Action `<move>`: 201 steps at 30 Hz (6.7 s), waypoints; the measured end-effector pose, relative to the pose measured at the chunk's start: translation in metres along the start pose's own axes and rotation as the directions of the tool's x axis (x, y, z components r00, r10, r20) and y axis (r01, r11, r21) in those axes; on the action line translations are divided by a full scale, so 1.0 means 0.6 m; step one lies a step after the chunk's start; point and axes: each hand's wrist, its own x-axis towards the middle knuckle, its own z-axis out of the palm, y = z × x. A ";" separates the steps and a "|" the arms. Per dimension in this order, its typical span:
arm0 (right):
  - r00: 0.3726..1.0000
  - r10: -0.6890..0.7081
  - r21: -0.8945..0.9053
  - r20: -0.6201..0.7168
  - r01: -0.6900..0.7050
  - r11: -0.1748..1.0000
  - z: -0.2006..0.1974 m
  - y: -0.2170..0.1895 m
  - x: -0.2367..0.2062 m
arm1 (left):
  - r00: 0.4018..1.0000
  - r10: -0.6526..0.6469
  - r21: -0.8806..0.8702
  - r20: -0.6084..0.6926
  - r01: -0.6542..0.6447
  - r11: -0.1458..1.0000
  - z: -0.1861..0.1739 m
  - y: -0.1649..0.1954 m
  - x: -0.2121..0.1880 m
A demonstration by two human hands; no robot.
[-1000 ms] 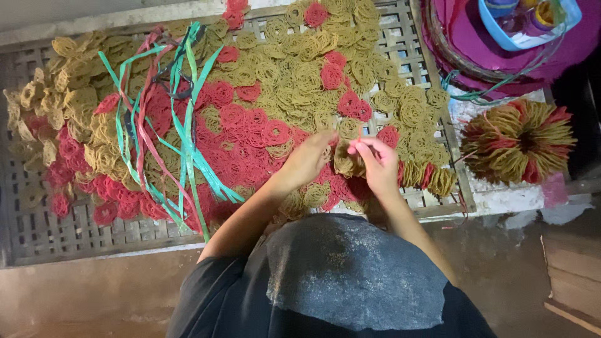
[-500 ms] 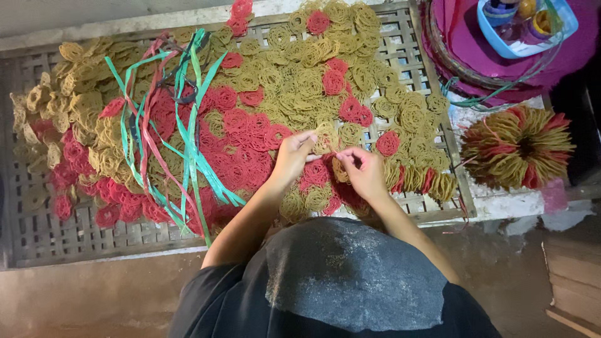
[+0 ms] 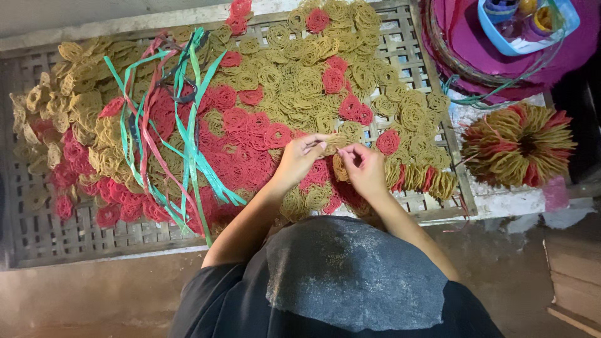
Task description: The person repeatedly picks small red and brown fiber rosettes from a drying rack and threads them onto a pink string, forming a growing garland. The person occasionally adjusts the string and the rosettes to keep them aligned.
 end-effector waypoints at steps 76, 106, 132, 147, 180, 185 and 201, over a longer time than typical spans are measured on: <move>0.999 -0.026 0.352 -0.042 0.039 0.935 0.014 0.051 0.020 | 0.982 0.159 0.121 0.099 -0.171 0.978 0.050 0.056 0.009; 0.999 0.036 0.251 0.002 -0.035 0.967 -0.002 0.037 0.013 | 0.920 -0.020 0.635 -0.392 0.287 0.717 -0.023 0.100 0.136; 0.963 -0.124 0.190 -0.239 0.171 0.967 -0.028 0.020 0.025 | 0.929 0.369 0.796 0.001 -0.224 0.562 0.063 0.118 0.023; 0.991 -0.128 0.391 -0.027 0.128 0.911 -0.007 0.059 0.020 | 0.983 0.083 0.985 -0.167 0.163 0.052 -0.050 0.097 0.156; 0.994 0.095 0.335 0.062 -0.110 0.936 0.022 0.034 0.042 | 0.998 0.042 -0.082 0.040 -0.039 0.996 0.003 0.030 0.047; 0.998 0.051 0.297 0.044 -0.062 0.953 0.021 0.033 0.043 | 0.997 0.070 -0.018 0.029 -0.069 0.997 0.017 0.051 0.039; 0.997 -0.065 0.388 0.045 0.043 0.921 0.033 0.030 0.032 | 0.978 0.203 0.052 -0.037 -0.201 0.978 0.045 0.061 0.010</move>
